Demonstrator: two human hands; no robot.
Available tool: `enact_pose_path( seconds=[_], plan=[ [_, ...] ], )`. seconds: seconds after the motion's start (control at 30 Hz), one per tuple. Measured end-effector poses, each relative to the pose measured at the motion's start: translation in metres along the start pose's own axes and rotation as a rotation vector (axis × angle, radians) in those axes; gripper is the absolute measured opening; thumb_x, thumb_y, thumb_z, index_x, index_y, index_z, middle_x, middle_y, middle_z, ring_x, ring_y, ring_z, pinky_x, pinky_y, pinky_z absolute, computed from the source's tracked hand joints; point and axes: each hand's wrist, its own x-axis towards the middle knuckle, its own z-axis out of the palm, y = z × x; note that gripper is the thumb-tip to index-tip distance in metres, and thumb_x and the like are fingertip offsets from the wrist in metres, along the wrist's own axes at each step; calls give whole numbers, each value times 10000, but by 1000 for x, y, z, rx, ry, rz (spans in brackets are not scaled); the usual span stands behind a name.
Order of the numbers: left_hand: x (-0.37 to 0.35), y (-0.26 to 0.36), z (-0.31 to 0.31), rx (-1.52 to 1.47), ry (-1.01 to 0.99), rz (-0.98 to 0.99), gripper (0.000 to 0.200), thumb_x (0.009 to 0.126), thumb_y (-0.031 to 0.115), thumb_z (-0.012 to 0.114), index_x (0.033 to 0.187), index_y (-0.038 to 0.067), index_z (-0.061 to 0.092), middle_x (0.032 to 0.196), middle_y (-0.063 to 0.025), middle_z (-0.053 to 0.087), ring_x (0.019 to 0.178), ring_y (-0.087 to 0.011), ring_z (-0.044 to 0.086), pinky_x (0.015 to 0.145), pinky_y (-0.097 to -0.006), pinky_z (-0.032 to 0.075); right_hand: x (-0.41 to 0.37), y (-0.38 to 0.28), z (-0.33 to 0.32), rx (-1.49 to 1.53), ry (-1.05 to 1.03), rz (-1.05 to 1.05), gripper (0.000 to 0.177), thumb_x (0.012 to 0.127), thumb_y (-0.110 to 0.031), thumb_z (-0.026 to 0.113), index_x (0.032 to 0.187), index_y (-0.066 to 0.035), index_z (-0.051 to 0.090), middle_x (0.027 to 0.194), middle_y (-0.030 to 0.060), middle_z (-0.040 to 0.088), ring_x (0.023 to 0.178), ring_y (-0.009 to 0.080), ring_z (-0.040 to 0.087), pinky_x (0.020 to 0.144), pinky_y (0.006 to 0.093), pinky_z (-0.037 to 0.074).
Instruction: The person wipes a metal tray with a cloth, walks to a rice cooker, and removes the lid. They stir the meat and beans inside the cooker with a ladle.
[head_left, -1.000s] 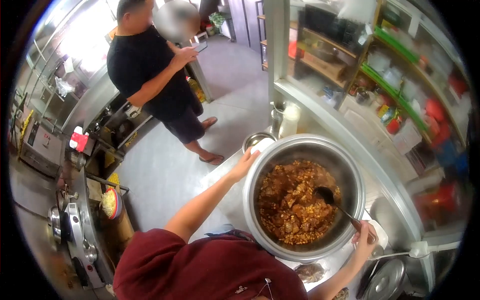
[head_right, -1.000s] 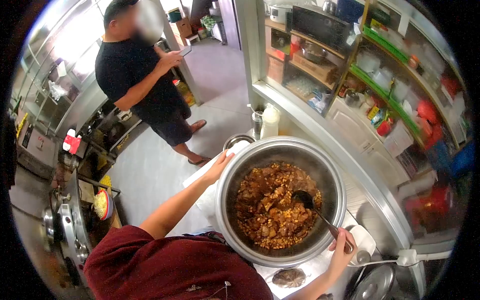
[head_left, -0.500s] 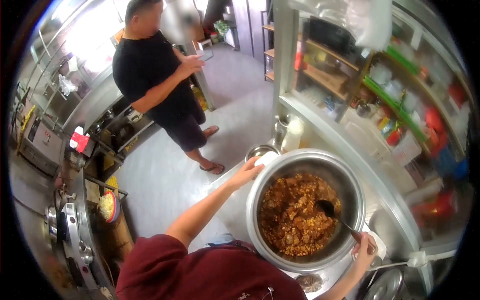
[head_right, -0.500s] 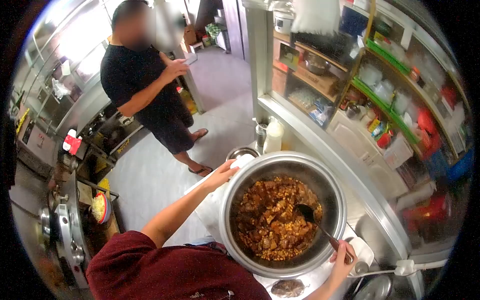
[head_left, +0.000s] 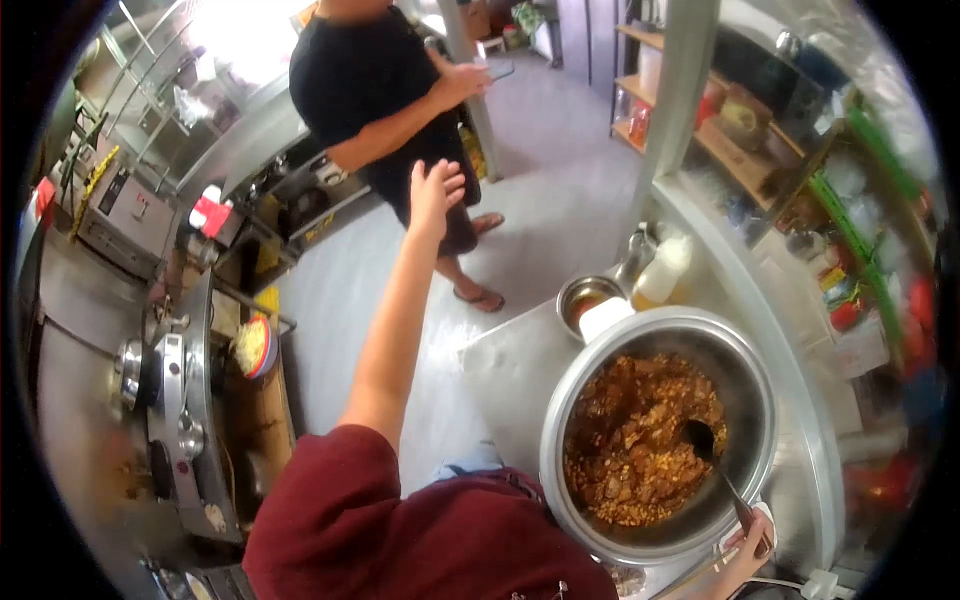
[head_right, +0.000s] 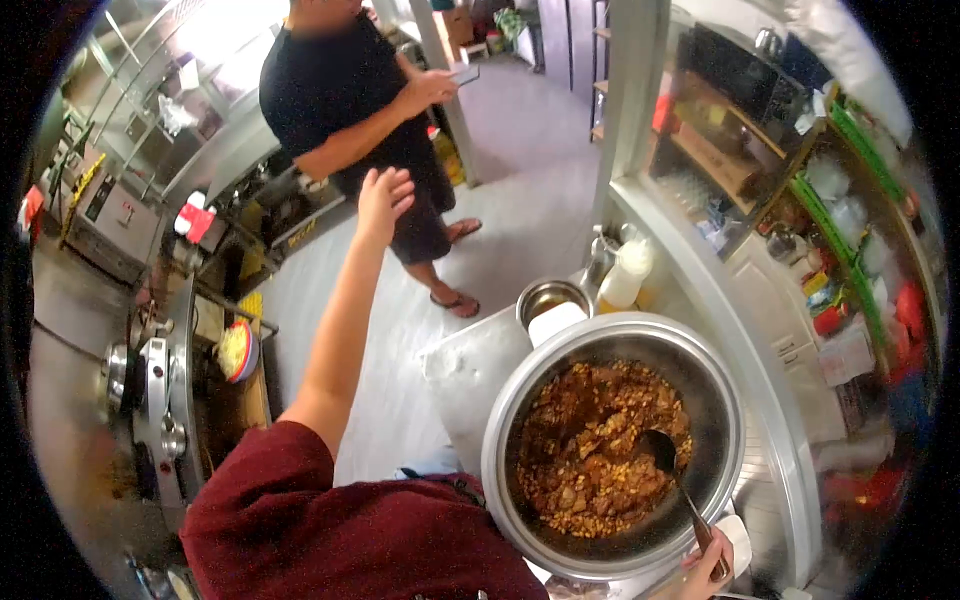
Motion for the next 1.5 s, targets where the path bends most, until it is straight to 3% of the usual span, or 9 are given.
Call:
enact_pose_path(
  seconds=[0.1,0.13,0.17,0.2,0.23,0.3,0.43,0.53,1.5],
  plan=[
    [-12,-28,-17,128,-92,-50,609,858,176,507,1353,62,170,915,-67,590,700,-125,560,603,-256,481,-2,-5,0,-48,15,5,308,884,-272,509,973,14,586,780,75,577,484,68,421,431,181,327],
    [-26,-44,-18,167,-92,-111,388,862,193,487,1216,60,397,841,-45,594,650,-118,554,580,-235,464,-3,-6,2,-50,14,-13,308,884,-270,510,971,15,586,779,77,578,484,71,421,435,180,330],
    [-23,-72,-36,316,-358,-157,208,862,205,464,998,68,540,763,-26,585,619,-118,546,542,-218,441,-3,-8,3,-16,19,-10,292,877,-259,522,945,16,594,774,78,581,486,75,423,429,183,328],
    [-14,-120,-55,614,-460,-195,161,847,203,463,846,80,567,721,-13,572,621,-114,542,504,-216,419,-3,-7,5,8,52,-55,273,869,-244,537,916,17,601,770,76,587,482,77,423,418,190,324],
    [-56,-122,-43,614,-664,-122,236,865,288,480,881,73,576,727,-8,583,665,-115,558,542,-247,459,-3,-5,4,10,53,-30,263,864,-237,544,909,15,603,765,73,590,477,78,421,412,192,322],
    [-102,-158,-33,666,-735,-332,454,895,473,407,1048,73,557,901,-58,595,823,-160,578,741,-323,494,-5,-7,5,21,85,-7,247,851,-228,560,907,8,607,724,64,588,465,77,416,405,191,315],
    [-175,-136,21,458,-813,-341,487,918,454,362,1204,72,458,1027,-78,543,941,-172,520,776,-330,450,-10,7,-1,83,71,56,248,852,-206,546,908,28,607,646,51,550,462,75,411,430,197,334],
    [-205,-145,43,410,-705,-67,417,932,352,382,1177,20,440,1030,-79,537,948,-144,491,818,-280,396,-19,7,1,121,92,47,256,851,-217,563,910,29,604,578,31,508,437,68,410,405,185,331],
    [-197,-136,37,336,-877,-222,494,935,315,414,1355,91,281,1270,-92,417,1141,-164,394,961,-289,304,-31,4,4,163,69,1,259,852,-230,575,924,15,614,549,23,499,435,70,416,408,191,326]
  ],
)
